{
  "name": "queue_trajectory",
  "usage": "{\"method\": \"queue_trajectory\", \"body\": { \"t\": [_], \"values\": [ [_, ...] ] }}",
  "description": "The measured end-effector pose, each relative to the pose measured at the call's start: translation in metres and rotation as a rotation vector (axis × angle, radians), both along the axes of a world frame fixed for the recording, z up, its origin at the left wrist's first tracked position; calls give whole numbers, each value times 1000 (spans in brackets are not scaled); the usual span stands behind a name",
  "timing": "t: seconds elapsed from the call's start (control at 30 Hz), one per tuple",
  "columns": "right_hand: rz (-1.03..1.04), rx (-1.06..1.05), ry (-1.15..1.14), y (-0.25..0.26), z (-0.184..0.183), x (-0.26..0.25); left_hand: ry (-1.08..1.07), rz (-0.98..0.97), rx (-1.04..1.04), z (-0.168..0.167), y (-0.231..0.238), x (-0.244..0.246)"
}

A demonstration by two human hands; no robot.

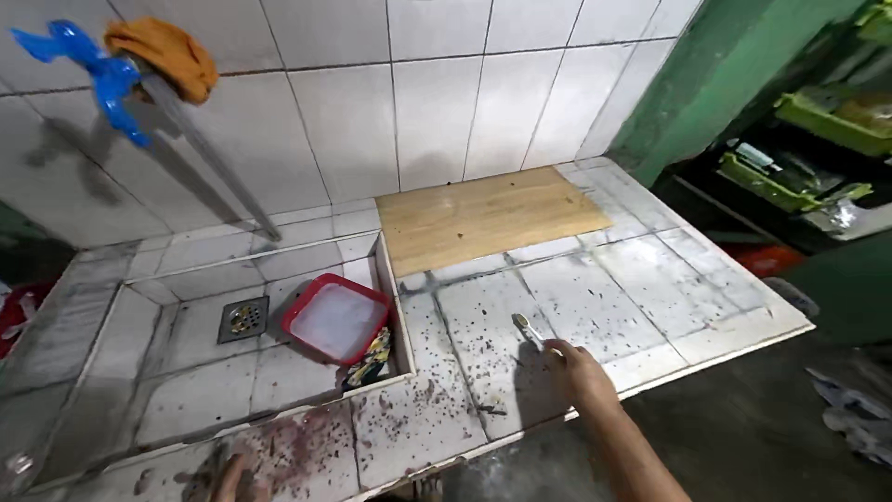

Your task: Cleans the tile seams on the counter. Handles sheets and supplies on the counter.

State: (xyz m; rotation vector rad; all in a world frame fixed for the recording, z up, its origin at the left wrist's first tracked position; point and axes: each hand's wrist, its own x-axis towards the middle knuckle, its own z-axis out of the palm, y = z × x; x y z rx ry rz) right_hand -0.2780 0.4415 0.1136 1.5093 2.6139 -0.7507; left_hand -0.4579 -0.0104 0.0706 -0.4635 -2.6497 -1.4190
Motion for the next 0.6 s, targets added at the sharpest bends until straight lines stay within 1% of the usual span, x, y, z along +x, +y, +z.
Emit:
{"method": "queue_trajectory", "body": {
  "t": [0.07,0.13,0.23,0.33,0.4,0.53,0.6],
  "values": [
    [-60,26,-43,20,4,25,-19,-24,23,-4,19,-10],
    [-105,34,-26,43,10,49,-16,-67,-3,-3,43,-13],
    [-188,115,56,84,19,84,19,-106,18,9,85,-3],
    [-280,204,109,142,25,107,39,-155,52,2,126,13],
    [-271,212,128,185,18,118,62,-147,53,-7,154,31],
    [-194,217,123,272,-2,121,55,-41,97,-22,215,81],
    [-138,190,77,309,-5,113,56,32,20,-27,244,108]
  ]
}}
